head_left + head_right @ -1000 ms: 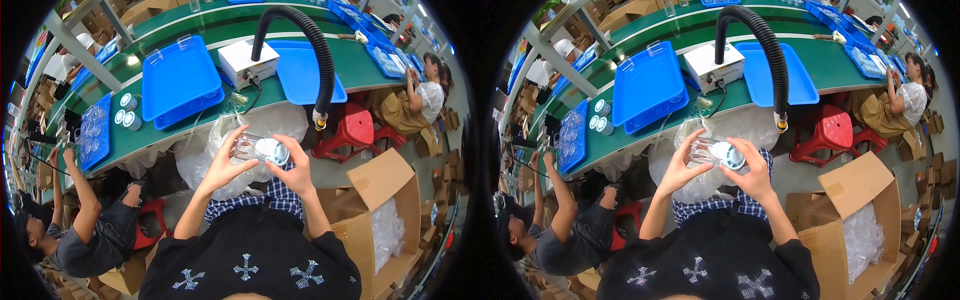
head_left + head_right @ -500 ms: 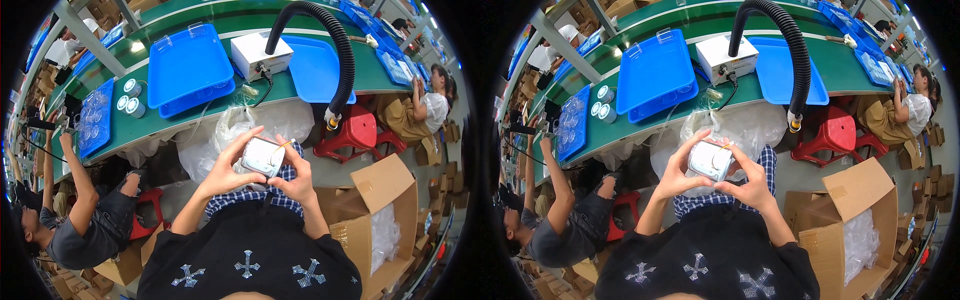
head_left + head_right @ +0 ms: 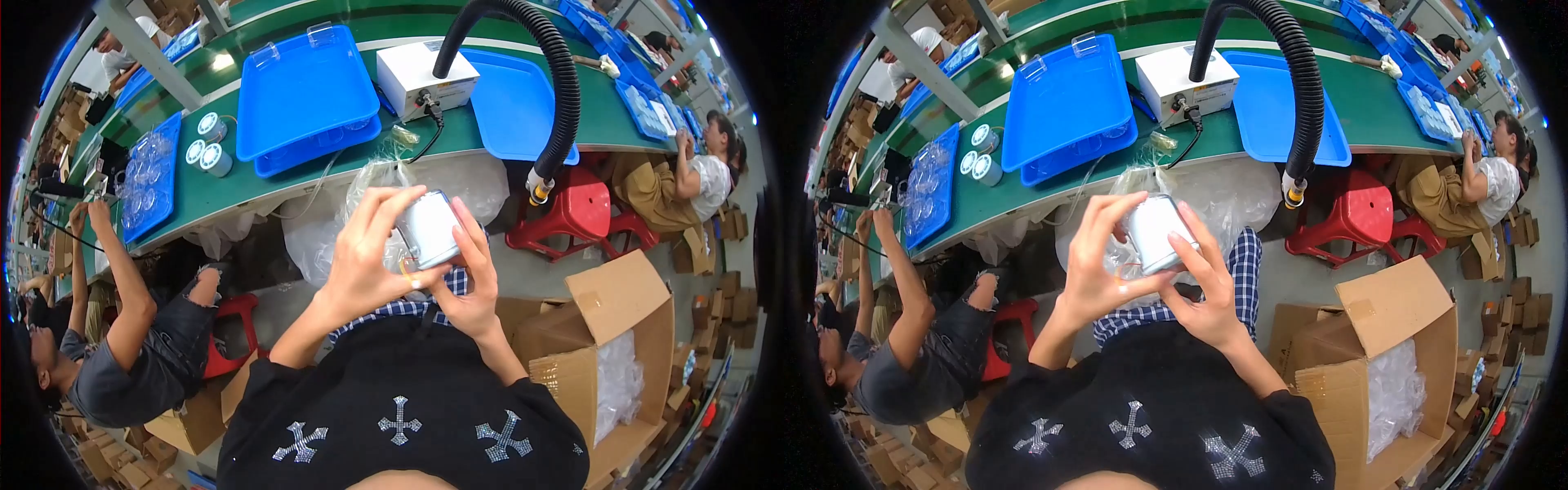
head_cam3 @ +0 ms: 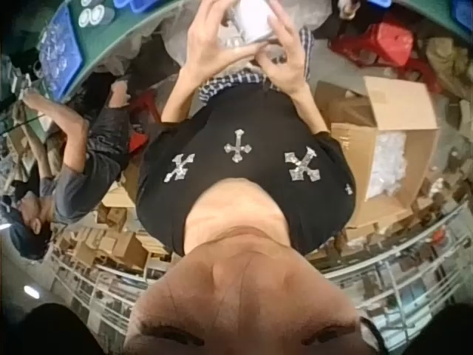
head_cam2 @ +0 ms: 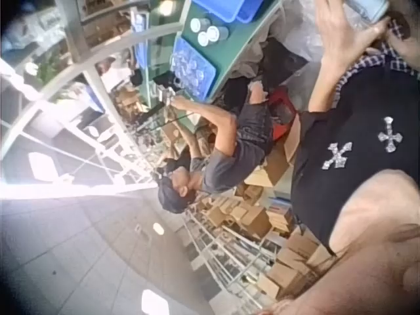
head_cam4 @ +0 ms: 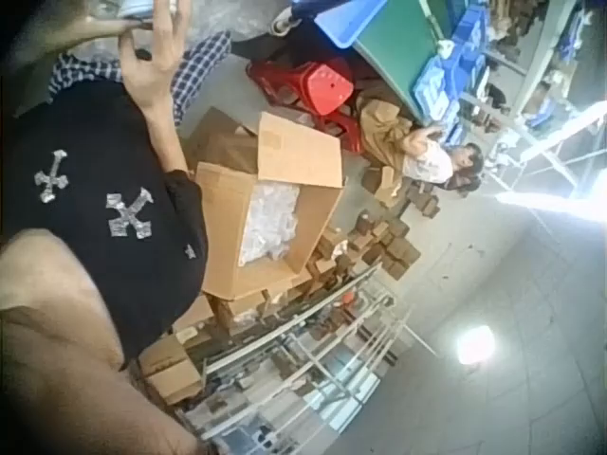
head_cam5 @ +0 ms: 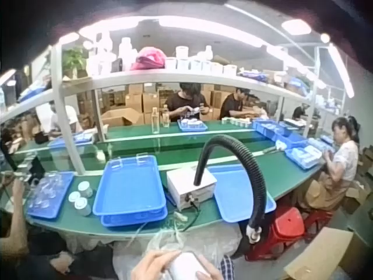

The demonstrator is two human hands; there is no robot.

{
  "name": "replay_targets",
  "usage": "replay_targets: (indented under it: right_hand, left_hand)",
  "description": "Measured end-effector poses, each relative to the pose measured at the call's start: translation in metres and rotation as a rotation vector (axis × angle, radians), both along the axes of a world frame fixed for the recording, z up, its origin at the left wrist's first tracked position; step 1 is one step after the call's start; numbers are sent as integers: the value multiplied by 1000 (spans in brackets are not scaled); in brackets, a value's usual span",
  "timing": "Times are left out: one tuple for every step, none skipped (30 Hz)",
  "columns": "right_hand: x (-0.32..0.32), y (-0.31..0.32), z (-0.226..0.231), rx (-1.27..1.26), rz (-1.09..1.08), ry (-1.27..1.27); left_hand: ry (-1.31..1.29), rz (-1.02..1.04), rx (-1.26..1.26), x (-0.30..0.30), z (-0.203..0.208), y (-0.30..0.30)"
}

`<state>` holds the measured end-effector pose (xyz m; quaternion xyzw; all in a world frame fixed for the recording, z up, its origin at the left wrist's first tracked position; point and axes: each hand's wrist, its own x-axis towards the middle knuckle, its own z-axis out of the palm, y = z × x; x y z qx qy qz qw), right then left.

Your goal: The person blows dust off electronic components using an air nozzle, then places them into plastic bags.

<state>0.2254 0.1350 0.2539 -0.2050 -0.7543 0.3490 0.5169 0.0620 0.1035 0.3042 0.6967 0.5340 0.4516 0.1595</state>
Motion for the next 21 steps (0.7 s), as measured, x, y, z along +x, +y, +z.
replay_targets:
  right_hand:
    - [2, 1, 4, -75, 37, 39]
    - [5, 1, 9, -146, 74, 79]
    - [7, 1, 17, -220, 164, 213]
    - [9, 3, 24, -195, 176, 210]
    - [13, 9, 29, -258, 267, 178]
    - [15, 12, 35, -319, 357, 142]
    - [16, 15, 38, -342, 412, 155]
    - [17, 17, 39, -341, 409, 148]
    - [18, 19, 38, -304, 404, 167]
    - [20, 18, 37, -275, 394, 183]
    - [20, 17, 37, -278, 380, 194]
    - [24, 24, 33, -197, 362, 120]
    - [25, 27, 31, -162, 350, 98]
    - [27, 22, 30, -142, 340, 76]
    - [28, 19, 32, -164, 323, 77]
    - [28, 15, 35, -184, 304, 75]
    - [30, 15, 34, -189, 302, 56]
    - [31, 12, 34, -214, 311, 42]
    - [30, 13, 34, -232, 304, 73]
    - [30, 12, 34, -249, 296, 104]
    - [33, 13, 34, -243, 292, 64]
  left_hand:
    - [-82, -31, 27, -2, 6, 2]
    - [-162, -64, 59, -5, 11, 3]
    - [-231, -159, 51, -7, 14, 2]
    - [-228, -154, 78, -7, 15, 0]
    - [-384, -279, 81, -6, 9, -1]
    - [-535, -409, 86, -4, 5, -2]
    - [-528, -467, 48, -6, 7, -4]
    - [-585, -482, 58, -3, 5, -3]
    - [-519, -438, 61, -3, 9, -5]
    - [-460, -396, 56, -3, 13, -6]
    - [-464, -394, 74, -5, 18, -3]
    - [-366, -377, 84, -7, 21, 0]
    - [-276, -353, 74, -6, 19, -1]
    - [-297, -338, 56, -4, 19, -6]
    - [-266, -335, 66, -3, 21, -6]
    - [-236, -334, 78, -5, 20, -6]
    - [-263, -358, 66, -6, 17, -4]
    - [-284, -343, 49, -6, 14, -4]
    - [-346, -383, 53, -5, 10, -1]
    - [-408, -422, 59, -5, 7, 0]
    - [-447, -442, 30, -5, 4, -1]
